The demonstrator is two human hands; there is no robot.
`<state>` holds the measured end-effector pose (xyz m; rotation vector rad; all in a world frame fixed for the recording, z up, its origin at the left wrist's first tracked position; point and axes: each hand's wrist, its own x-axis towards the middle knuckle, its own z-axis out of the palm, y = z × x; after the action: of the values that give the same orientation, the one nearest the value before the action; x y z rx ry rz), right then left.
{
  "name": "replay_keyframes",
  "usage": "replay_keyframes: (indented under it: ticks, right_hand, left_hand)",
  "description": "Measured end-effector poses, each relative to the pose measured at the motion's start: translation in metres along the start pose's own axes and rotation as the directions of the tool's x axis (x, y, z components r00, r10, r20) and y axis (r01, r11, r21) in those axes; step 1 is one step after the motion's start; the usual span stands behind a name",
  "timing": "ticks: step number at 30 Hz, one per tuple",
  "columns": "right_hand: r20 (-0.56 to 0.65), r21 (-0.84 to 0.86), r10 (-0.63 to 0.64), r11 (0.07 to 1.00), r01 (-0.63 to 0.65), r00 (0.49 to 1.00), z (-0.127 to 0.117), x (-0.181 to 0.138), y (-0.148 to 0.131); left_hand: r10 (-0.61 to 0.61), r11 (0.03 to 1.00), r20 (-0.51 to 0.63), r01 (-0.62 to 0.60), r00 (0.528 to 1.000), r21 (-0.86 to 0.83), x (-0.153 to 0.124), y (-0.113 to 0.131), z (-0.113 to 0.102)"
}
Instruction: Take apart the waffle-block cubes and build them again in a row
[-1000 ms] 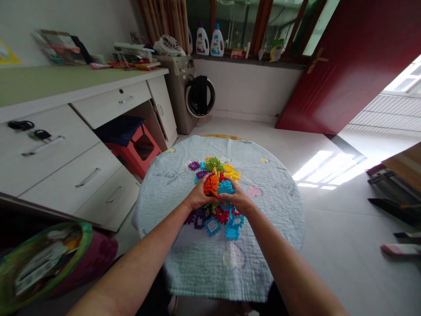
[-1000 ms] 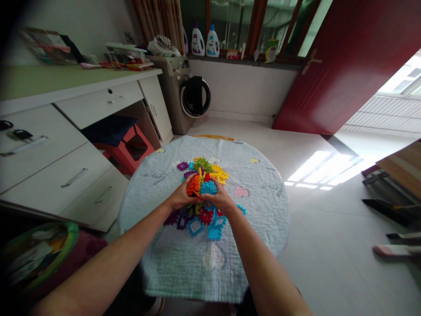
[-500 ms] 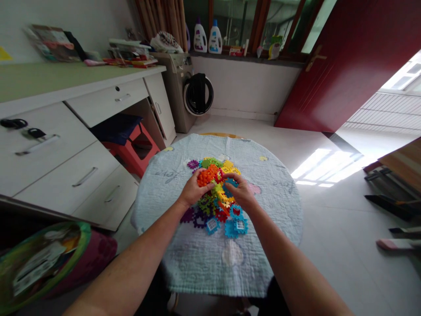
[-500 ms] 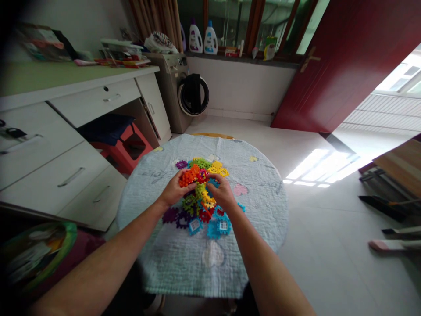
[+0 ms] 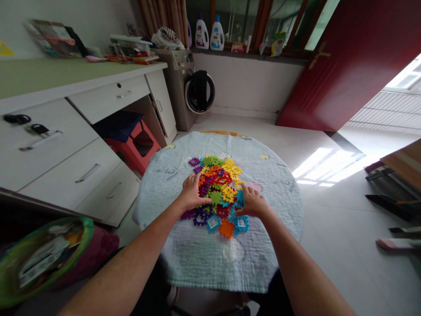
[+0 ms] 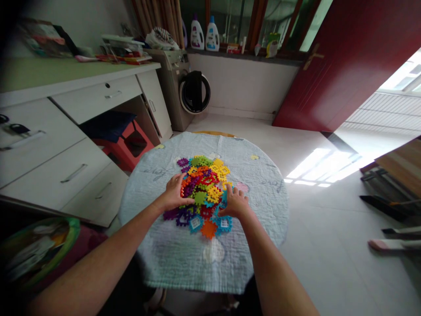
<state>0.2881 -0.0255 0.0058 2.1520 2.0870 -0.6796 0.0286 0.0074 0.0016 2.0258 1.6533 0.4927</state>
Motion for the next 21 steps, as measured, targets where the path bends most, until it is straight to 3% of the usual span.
replay_keyframes:
  ticks: [3, 6, 9, 12, 15, 21]
  right_hand:
    - [0.023, -0.016, -0.023, 1.000, 0.024, 0.999, 0.006, -0.001, -0.003]
    - [-0.018, 0.004, -0.127, 0.992, 0.127, 0.992, 0.011, 0.003, -0.012]
    - [-0.093, 0.029, -0.205, 0.978, 0.208, 0.974, 0.017, 0.006, -0.019]
    - [-0.151, 0.044, -0.107, 0.992, 0.114, 0.983, 0.022, 0.010, -0.021]
    - [-0.118, 0.069, -0.029, 0.997, 0.038, 0.993, 0.022, 0.014, -0.020]
    - [-0.147, 0.212, -0.136, 0.963, 0.166, 0.980, 0.029, 0.018, -0.022]
  left_hand:
    - [0.078, 0.966, 0.079, -0.095, 0.994, 0.239, -0.014, 0.008, 0.004]
    - [0.118, 0.923, 0.155, -0.166, 0.981, 0.348, -0.018, 0.011, 0.008]
    - [0.106, 0.923, 0.161, -0.157, 0.981, 0.352, -0.009, 0.006, 0.010]
    - [0.099, 0.926, 0.139, -0.142, 0.985, 0.349, 0.002, -0.002, 0.010]
    - [0.128, 0.926, 0.134, -0.167, 0.983, 0.340, 0.009, -0.004, 0.012]
    - [0.224, 0.926, 0.082, -0.238, 0.971, 0.294, 0.015, 0.009, 0.018]
